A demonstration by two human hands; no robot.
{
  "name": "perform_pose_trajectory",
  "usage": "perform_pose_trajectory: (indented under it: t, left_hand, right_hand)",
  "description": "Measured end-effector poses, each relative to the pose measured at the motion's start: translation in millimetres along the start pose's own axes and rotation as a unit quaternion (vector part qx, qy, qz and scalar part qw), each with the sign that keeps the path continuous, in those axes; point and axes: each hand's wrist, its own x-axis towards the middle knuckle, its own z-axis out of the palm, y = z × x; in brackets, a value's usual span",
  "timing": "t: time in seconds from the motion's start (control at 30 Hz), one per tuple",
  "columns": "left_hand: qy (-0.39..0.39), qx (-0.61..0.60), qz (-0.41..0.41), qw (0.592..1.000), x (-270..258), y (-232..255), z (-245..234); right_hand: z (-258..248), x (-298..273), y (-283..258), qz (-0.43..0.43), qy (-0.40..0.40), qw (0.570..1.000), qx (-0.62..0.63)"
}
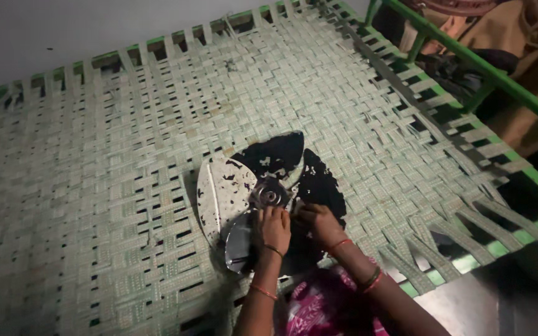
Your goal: The person scrubs a three-blade ceiling fan with a small brush and a cloth on a woven cot. They repeatedly rub the blades and central hub, flipping the fan over to clean both sides.
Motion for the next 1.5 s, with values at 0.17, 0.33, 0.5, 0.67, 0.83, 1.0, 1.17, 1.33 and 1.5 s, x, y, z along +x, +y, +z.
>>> perform_pose_trajectory:
  t: [0.17, 0.33, 0.5, 0.67, 0.83, 1.0, 1.17, 1.33, 1.5]
  left_hand:
    - [-0.057, -0.137, -0.18, 0.972, 4, 3, 58]
    - [0.064, -0.302, -0.111, 0.945, 7, -17, 119]
    - [-0.033, -0.243, -0.074, 0.967, 10, -79, 122]
    - [-0.166, -0.217, -0.043, 0.961, 27, -102, 80]
    - [-0.117, -0.031, -0.149, 0.982, 14, -36, 58]
    - [-0.021, 0.084, -0.133, 0.987, -9, 31, 23]
    - [-0.028, 0.102, -0.125, 0.987, -8, 54, -10]
    - [-0.007, 0.1, -0.077, 0.992, -10, 54, -12]
    - [0.019, 0.097, -0.047, 0.994, -13, 50, -12]
  right_hand:
    - [-37, -25, 47, 0.117, -0.018, 0.993, -0.027]
    - [-37, -43, 47, 0.125, -0.026, 0.99, -0.055]
    - [-3, -72, 33, -0.002, 0.004, 1.0, 0.02]
    - [41, -53, 46, 0.392, 0.022, 0.79, 0.471]
    - [4, 9, 112, 0.017, -0.021, 0.993, -0.111]
    - [-24, 29, 91, 0.16, 0.078, 0.982, 0.071]
    - [-6, -25, 15, 0.443, 0.068, 0.815, 0.366]
    - [27, -77, 24, -0.002, 0.054, 0.997, -0.049]
    - [11, -21, 94, 0.153, 0.051, 0.98, 0.115]
